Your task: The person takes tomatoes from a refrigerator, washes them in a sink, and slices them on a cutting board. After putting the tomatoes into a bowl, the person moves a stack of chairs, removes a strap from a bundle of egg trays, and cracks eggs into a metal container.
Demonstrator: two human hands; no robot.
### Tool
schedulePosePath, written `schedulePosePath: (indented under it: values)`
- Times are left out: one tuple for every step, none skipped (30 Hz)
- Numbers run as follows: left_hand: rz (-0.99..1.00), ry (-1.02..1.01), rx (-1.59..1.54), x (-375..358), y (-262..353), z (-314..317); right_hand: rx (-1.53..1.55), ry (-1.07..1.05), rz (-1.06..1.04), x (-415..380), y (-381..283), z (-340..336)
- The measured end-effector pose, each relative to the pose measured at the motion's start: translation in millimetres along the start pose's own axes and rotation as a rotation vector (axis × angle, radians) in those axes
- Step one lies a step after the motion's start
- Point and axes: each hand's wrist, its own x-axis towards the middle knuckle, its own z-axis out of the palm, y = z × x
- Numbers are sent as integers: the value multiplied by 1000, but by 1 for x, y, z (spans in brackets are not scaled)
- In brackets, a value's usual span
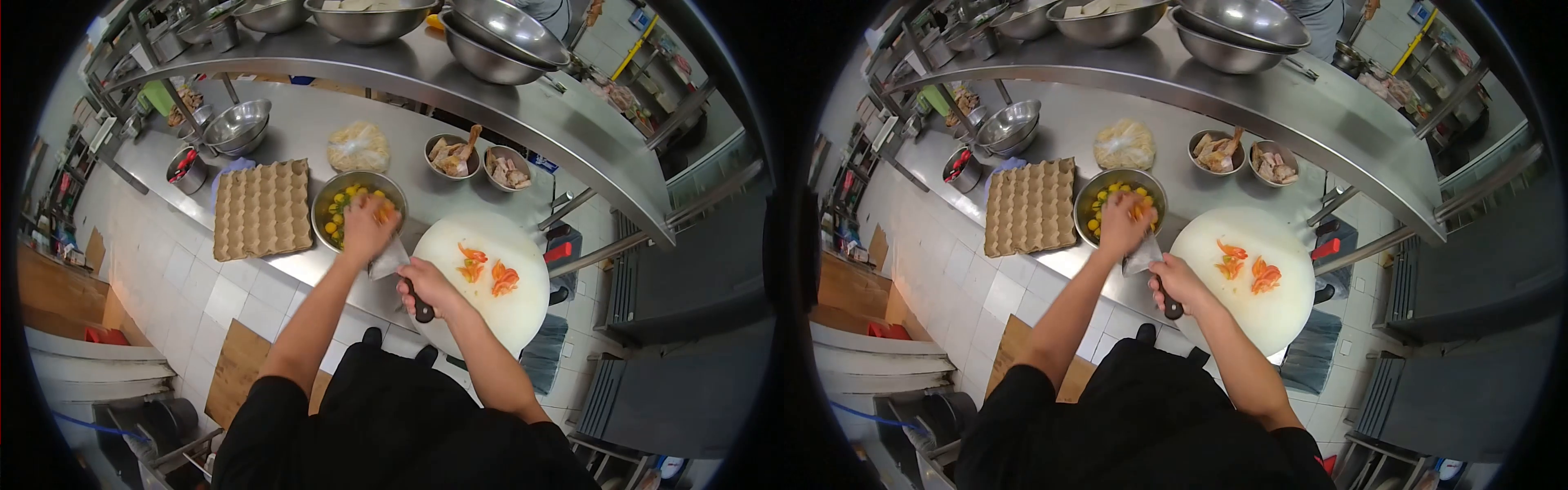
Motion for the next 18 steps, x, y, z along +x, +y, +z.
schedulePosePath:
  values:
    - [-163,-61,-19,14,-23,4,-2,-4,6,-6,1,2]
    - [-166,-57,-19,24,-43,13,-88,24,15,-18,-2,-1]
    - [-258,-81,-5,33,-60,24,-175,55,21,-32,-6,-7]
    - [-351,-106,6,38,-67,31,-256,100,-22,-53,-3,-21]
    - [-357,-118,126,25,-13,0,-336,147,-66,-79,2,-39]
    - [-205,-112,127,14,-5,6,-307,198,-74,-107,4,-56]
    - [-54,-104,128,3,1,12,-276,268,-129,-126,20,-87]
    - [57,-190,-26,-14,11,20,-168,350,-131,-146,38,-119]
    - [169,-277,-182,-33,24,30,-91,415,-159,-168,49,-141]
    - [206,-342,-79,-53,45,36,-28,482,-177,-183,67,-169]
    - [246,-406,21,-68,66,41,5,518,-181,-195,76,-187]
    - [258,-411,7,-76,79,48,5,537,-184,-196,85,-203]
    - [210,-402,77,-82,92,57,30,582,-168,-195,98,-221]
    - [165,-390,146,-84,105,66,57,629,-155,-199,101,-228]
    - [157,-450,119,-82,109,78,61,612,-134,-194,103,-235]
    - [174,-453,108,-82,117,87,-17,571,-130,-187,95,-233]
    - [201,-467,100,-82,124,94,-63,538,-70,-177,83,-228]
    - [225,-480,96,-82,128,97,-113,519,-55,-164,71,-221]
